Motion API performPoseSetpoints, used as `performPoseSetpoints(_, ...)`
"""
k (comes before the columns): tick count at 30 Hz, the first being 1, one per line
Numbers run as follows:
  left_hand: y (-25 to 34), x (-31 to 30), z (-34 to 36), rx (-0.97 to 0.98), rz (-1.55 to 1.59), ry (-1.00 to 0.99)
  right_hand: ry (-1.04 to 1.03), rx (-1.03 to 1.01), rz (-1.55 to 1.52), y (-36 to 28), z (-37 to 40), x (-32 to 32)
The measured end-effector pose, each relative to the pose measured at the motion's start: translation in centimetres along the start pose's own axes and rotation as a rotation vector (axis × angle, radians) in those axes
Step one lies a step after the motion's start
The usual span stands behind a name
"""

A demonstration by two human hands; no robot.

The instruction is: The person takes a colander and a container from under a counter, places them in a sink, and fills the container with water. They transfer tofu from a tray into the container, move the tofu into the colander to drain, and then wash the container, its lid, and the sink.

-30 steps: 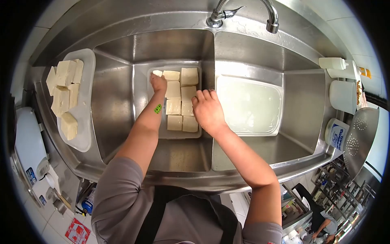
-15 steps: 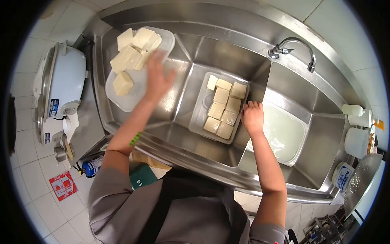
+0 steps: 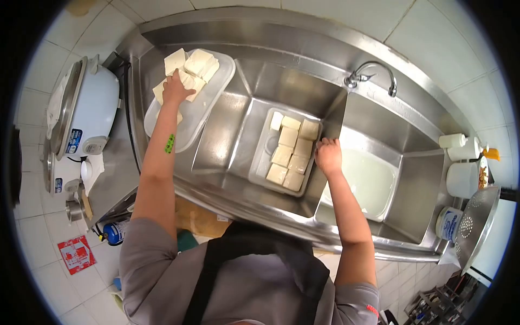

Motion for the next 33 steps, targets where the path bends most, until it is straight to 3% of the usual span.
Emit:
performPoseSetpoints(3,-0.2,-0.4,0.2,0.025,0.08,0.072,0.045,0.007,-0.081,0.0,-0.3,-0.4)
performPoseSetpoints(6,-1.3,-1.1,0.6,0.076,0.206,0.17,0.301,0.225,-0.472,0.3,-1.8,-1.7)
performPoseSetpoints(8,-1.5,-2.3,1.2,0.089,0.307,0.231,0.176,0.441,-0.95,-2.0,-4.3,-2.8)
performPoseSetpoints(9,-0.8,-4.1,1.9,0.169,0.371,0.262,0.102,0.432,-1.008,-3.9,-6.2,-3.8)
performPoseSetpoints(11,0.9,-7.3,4.1,0.268,0.44,0.253,-0.137,0.494,-1.46,-9.4,-9.6,-6.5)
performPoseSetpoints(13,4.9,-9.8,8.4,0.509,0.503,0.213,-0.342,0.49,-1.913,-14.6,-12.1,-9.0)
performPoseSetpoints(14,6.5,-9.7,10.3,0.533,0.527,0.178,-0.475,0.5,-2.012,-16.3,-12.7,-9.2)
performPoseSetpoints(17,11.0,-9.5,14.9,0.661,0.46,0.213,-0.563,0.463,-2.14,-17.0,-12.5,-8.6)
performPoseSetpoints(19,12.7,-9.2,17.3,0.65,0.562,0.135,-0.541,0.493,-2.124,-15.6,-11.0,-6.8)
performPoseSetpoints(23,13.9,-7.0,20.2,0.82,0.753,-0.053,-0.765,0.673,-1.971,-13.2,-6.5,-3.7)
performPoseSetpoints(25,13.0,-6.2,20.6,0.802,0.805,-0.362,-0.76,0.637,-1.827,-11.5,-4.9,-0.8)
performPoseSetpoints(28,9.6,-6.5,19.2,0.718,0.829,-0.477,-1.029,0.53,-1.509,-9.2,-1.3,7.4)
performPoseSetpoints(31,4.9,-6.7,16.9,0.609,0.807,-0.396,-1.278,0.309,-0.821,-7.2,2.2,16.3)
performPoseSetpoints(33,1.6,-7.0,15.4,0.47,0.755,-0.305,-1.459,0.28,-0.638,-7.3,4.5,19.4)
Point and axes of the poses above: each hand's wrist, its own z-axis away from the middle knuckle, its own x-axis out of the palm, y = z × x, the point moved 7 cm from there along -z, towards the middle knuckle, and after that the axes turned 13 degrees about y, right-handed, at the moved point
